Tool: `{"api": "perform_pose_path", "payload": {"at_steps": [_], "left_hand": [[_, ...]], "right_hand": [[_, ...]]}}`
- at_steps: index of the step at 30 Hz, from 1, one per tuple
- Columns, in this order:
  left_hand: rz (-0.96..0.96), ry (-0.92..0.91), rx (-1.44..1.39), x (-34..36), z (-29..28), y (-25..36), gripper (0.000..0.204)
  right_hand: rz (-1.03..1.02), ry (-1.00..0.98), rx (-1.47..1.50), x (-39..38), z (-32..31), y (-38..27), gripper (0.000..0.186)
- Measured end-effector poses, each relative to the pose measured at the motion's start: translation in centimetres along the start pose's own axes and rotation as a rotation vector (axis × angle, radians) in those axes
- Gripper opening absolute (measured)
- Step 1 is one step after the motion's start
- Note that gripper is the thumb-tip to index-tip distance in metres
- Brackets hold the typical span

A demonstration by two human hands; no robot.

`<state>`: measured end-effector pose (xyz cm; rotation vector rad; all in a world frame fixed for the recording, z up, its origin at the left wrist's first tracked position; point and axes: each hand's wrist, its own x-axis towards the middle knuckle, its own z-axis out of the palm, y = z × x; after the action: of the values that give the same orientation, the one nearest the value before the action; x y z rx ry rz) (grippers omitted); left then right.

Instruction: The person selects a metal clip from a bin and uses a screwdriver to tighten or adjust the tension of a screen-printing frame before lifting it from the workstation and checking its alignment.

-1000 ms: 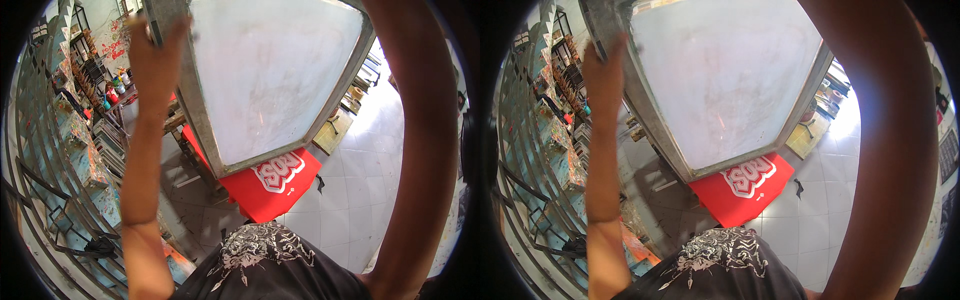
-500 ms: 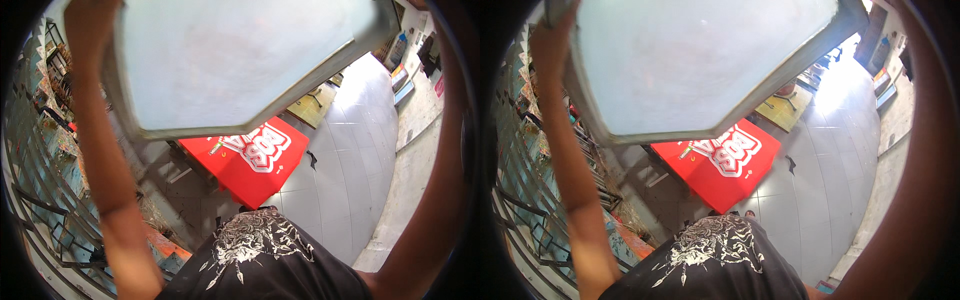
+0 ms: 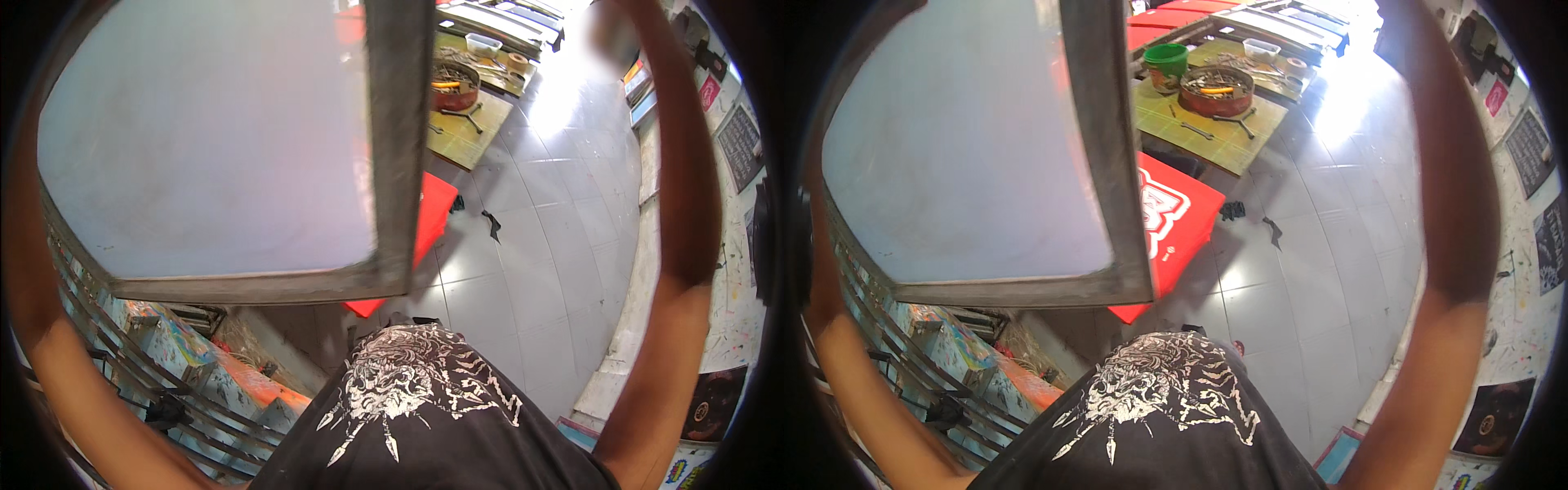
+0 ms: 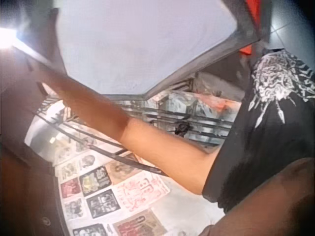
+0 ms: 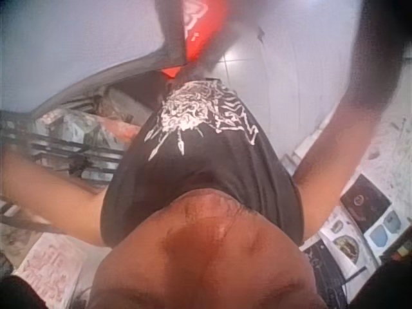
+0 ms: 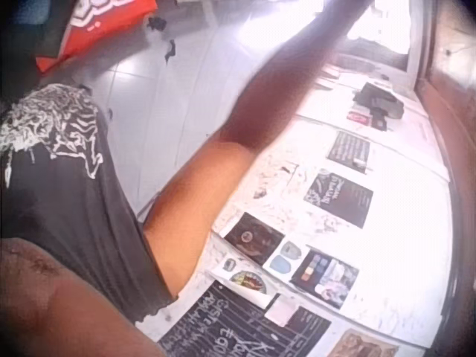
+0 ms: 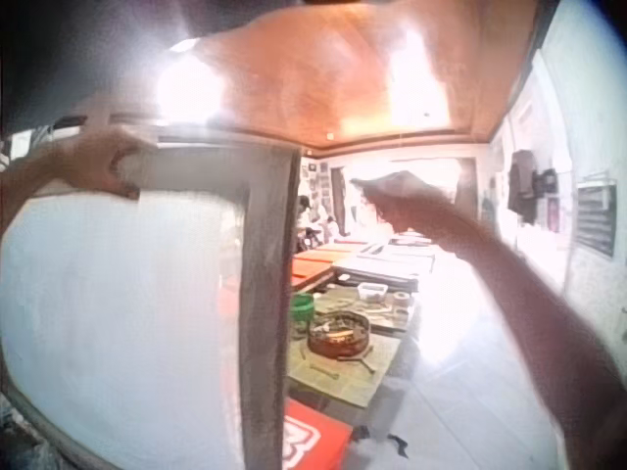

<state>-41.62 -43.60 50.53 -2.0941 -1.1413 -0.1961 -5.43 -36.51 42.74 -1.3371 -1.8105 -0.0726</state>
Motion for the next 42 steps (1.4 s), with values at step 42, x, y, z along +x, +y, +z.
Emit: {"api": "perform_pose_path", "payload": {"at_steps": [42], "left_hand": [[0.745, -0.767, -0.962, 6.4, 58.3, 27.4, 0.048]], "right_hand": [[0.929, -0.524, 0.196, -33.4, 28.5, 25.2, 0.046]]}}
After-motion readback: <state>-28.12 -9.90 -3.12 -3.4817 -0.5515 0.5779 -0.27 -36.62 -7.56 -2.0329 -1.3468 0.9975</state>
